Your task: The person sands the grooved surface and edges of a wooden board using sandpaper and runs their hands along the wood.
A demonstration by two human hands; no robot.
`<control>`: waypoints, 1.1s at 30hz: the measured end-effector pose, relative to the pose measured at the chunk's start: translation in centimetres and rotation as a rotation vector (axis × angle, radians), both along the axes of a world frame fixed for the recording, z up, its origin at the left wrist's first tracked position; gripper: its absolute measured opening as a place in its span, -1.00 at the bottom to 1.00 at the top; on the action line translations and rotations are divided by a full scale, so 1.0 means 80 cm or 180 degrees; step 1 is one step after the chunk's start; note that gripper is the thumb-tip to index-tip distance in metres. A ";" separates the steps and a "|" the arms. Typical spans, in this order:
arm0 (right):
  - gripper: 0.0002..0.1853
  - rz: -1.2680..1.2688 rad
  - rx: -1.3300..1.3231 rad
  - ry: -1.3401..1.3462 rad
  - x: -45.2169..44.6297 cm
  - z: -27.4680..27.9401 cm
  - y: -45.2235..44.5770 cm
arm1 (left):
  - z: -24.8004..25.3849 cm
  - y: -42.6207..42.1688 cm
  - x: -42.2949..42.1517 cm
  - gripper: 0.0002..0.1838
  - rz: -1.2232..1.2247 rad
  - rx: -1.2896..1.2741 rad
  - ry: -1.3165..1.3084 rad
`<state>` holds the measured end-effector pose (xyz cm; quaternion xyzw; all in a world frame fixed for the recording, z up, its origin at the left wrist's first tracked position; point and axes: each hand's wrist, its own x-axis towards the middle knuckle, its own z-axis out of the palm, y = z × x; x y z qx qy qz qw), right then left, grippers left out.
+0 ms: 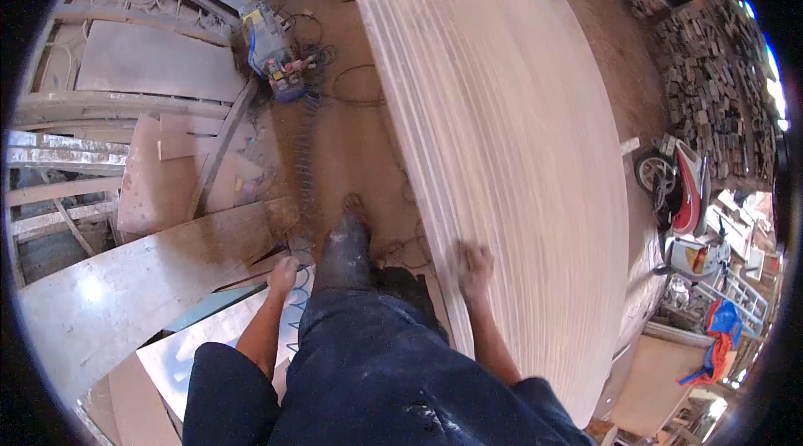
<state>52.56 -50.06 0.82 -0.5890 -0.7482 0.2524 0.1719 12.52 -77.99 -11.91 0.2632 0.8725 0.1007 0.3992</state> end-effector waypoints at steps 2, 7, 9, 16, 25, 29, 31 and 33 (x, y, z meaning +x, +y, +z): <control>-0.79 -0.0108 -0.0092 -0.0223 0.068 0.000 -0.071 | -0.030 -0.021 0.008 -0.43 -0.0119 0.0004 -0.0100; -0.77 -0.0202 -0.0123 -0.0179 0.120 0.019 -0.131 | -0.083 -0.131 0.035 -0.44 -0.0466 -0.0387 -0.0807; -0.78 -0.0155 -0.0045 -0.0141 0.102 0.015 -0.108 | -0.085 -0.157 0.032 -0.54 -0.1179 -0.0316 -0.0952; -0.85 0.0324 0.0541 0.0209 -0.121 -0.012 0.138 | -0.037 0.018 -0.056 -0.64 -0.0153 -0.0422 -0.0895; -0.85 0.0496 0.0880 0.0530 -0.471 -0.080 0.522 | 0.039 0.247 -0.219 -0.68 0.0880 0.0506 -0.0903; -0.85 0.0404 0.0824 0.0540 -0.559 -0.059 0.598 | 0.054 0.277 -0.244 -0.70 0.0875 0.0488 -0.0940; -0.85 0.0270 0.0936 0.0636 -0.564 -0.061 0.602 | 0.056 0.279 -0.245 -0.71 0.0858 0.0464 -0.0970; -0.86 0.0310 0.0864 0.0417 -0.553 -0.060 0.588 | 0.059 0.276 -0.239 -0.72 0.0825 0.0457 -0.0994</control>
